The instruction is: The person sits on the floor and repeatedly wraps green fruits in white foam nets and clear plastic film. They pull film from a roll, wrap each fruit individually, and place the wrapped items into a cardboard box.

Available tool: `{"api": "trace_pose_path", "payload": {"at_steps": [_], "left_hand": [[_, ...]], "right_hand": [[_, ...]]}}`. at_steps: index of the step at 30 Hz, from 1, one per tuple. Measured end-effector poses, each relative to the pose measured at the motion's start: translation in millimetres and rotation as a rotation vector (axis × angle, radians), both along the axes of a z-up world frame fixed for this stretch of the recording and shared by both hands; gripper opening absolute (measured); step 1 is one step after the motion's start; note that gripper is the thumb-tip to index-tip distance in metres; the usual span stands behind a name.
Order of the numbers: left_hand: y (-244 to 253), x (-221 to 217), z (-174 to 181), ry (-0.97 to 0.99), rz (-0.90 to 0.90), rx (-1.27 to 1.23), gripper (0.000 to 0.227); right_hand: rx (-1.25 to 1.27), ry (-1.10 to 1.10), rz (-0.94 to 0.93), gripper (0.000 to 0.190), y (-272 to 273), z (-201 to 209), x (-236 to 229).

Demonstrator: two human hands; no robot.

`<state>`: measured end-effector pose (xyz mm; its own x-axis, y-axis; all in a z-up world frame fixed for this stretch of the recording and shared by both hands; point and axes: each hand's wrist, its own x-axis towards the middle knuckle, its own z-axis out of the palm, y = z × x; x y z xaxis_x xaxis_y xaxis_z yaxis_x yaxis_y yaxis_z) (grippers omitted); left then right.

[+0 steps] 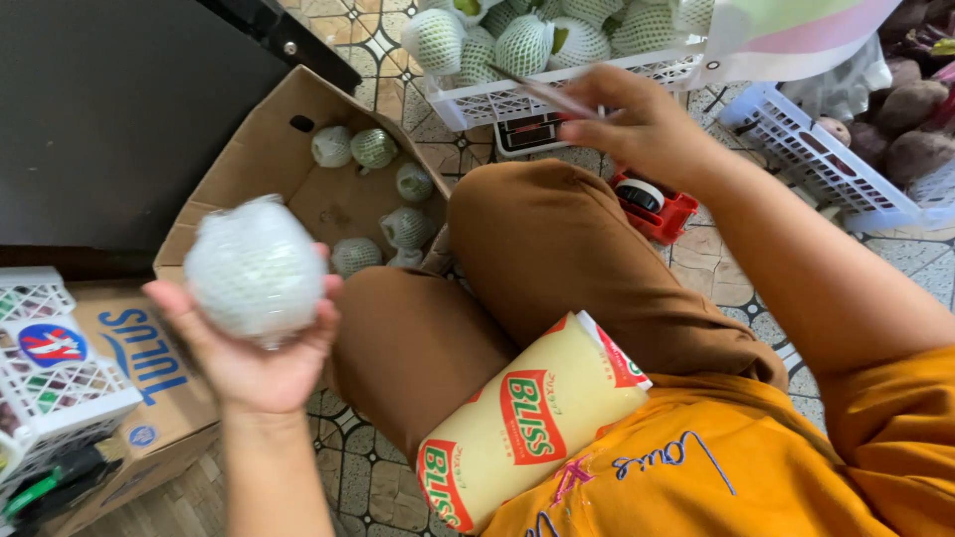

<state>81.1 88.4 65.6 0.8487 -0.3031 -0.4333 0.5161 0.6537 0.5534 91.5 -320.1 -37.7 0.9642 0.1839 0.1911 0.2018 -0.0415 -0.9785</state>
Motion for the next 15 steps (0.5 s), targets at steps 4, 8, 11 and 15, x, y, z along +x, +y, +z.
{"api": "trace_pose_path", "payload": {"at_steps": [4, 8, 11, 15], "left_hand": [[59.4, 32.8, -44.1, -0.048, 0.07, -0.018, 0.107], [123.0, 65.0, -155.3, 0.096, 0.339, 0.578, 0.093], [176.1, 90.8, -274.4, 0.327, 0.27, 0.911, 0.067], [124.7, 87.1, -265.5, 0.17, 0.019, 1.643, 0.082]], "right_hand": [[-0.695, 0.619, -0.215, 0.022, -66.6, -138.0, -13.7], [-0.992, 0.747, -0.279, 0.033, -103.7, -293.8, -35.6], [-1.095, 0.826, -0.232, 0.034, -88.3, -268.4, -20.2], [-1.231, 0.843, -0.155, 0.042, -89.6, -246.0, -3.8]]}}
